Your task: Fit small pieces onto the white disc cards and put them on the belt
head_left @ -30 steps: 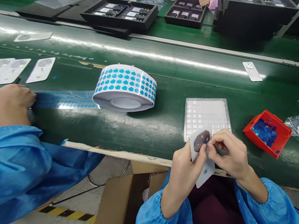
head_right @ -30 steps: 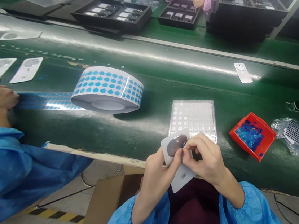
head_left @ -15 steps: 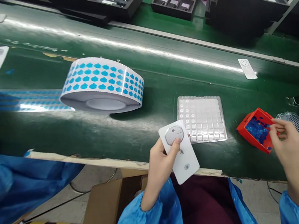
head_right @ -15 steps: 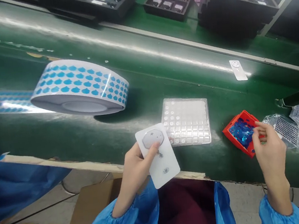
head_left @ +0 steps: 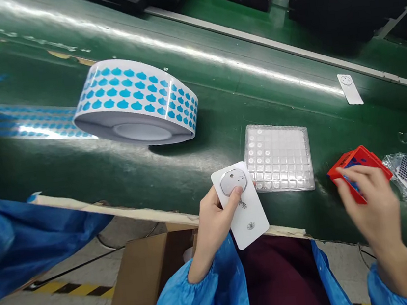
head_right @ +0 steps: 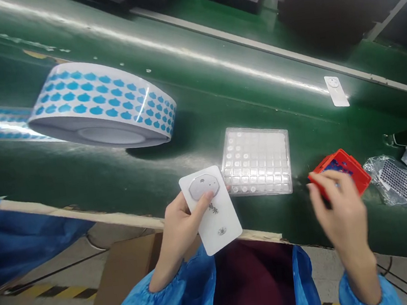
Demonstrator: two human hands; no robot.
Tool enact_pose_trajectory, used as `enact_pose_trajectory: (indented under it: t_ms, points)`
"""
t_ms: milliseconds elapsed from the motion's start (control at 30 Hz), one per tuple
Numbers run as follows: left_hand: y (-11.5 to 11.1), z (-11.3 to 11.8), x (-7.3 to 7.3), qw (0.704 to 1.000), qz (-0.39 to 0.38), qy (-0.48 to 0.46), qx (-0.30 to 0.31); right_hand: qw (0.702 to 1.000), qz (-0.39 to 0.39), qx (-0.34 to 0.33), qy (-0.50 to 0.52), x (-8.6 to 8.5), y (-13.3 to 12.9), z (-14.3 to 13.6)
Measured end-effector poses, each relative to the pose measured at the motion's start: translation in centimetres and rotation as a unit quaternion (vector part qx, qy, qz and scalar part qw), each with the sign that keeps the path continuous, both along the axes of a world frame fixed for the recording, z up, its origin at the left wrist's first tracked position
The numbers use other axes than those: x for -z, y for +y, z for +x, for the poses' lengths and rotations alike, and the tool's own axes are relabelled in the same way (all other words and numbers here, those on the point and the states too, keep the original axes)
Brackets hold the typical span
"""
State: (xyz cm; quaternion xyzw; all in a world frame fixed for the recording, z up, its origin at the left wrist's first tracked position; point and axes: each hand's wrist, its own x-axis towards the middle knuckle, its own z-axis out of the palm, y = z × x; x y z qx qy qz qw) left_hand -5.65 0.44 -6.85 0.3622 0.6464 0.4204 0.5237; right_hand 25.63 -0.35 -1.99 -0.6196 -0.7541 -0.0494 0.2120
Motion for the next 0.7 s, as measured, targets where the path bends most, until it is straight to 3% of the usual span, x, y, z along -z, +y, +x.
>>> enact_pose_trajectory:
  t_ms: [100, 167, 300, 700]
  points:
    - [-0.1, 0.3, 0.2, 1.000, -0.006, 0.002, 0.008, 0.980, -0.103, -0.165, 0.051, 2.0, 0.8, -4.6]
    - [-0.4, 0.3, 0.5, 1.000, -0.013, 0.004, 0.007, 0.971, -0.115, -0.206, 0.033, 3.5, 1.3, -6.8]
    - [-0.8, 0.4, 0.8, 1.000, -0.011, 0.004, 0.003, 0.975, -0.097, -0.201, -0.003, 5.2, 1.9, -8.2]
    - [-0.7, 1.1, -0.2, 1.000, 0.016, -0.020, 0.016, 0.972, -0.123, -0.199, -0.015, 5.4, 2.3, -8.0]
